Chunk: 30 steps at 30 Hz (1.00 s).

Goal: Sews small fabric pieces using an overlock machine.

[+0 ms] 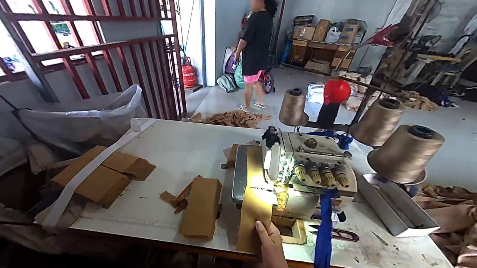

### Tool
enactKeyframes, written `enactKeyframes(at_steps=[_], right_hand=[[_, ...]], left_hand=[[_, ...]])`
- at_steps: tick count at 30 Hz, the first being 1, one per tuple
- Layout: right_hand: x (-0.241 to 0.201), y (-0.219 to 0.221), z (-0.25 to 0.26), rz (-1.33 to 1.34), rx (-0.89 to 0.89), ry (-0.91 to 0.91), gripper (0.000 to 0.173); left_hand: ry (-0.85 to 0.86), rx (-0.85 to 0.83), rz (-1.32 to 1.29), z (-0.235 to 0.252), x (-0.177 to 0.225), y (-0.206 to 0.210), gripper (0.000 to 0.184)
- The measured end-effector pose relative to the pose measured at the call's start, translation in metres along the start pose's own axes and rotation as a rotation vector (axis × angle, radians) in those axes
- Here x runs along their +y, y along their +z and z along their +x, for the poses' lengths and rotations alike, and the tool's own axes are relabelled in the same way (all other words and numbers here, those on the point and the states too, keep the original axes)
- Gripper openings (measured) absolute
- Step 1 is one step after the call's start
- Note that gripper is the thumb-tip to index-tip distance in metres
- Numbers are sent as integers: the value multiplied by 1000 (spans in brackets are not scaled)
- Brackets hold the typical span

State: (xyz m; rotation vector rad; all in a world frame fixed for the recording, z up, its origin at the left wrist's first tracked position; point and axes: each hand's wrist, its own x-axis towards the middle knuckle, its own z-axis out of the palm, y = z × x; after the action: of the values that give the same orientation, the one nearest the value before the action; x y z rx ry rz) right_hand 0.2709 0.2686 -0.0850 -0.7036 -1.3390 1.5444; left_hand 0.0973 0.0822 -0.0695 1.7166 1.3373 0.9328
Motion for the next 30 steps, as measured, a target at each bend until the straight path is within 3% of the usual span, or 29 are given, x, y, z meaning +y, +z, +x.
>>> enactKeyframes(at_steps=[3,6,9,12,30], right_hand=[[-1,1,0,-2,6,-12,23],[3,-1,1,39,6,-56,22],[4,-2,2,47,-7,-68,21],[5,-4,2,42,-30,-77,22],[3,-5,2,16,-29,-37,22]], left_hand=[[445,201,426,62,35,-26,21],[643,236,634,117,42,-38,23],[637,181,728,152,43,-38,29],[521,136,765,168,37,-34,36],[449,257,783,169,13,-17,42]])
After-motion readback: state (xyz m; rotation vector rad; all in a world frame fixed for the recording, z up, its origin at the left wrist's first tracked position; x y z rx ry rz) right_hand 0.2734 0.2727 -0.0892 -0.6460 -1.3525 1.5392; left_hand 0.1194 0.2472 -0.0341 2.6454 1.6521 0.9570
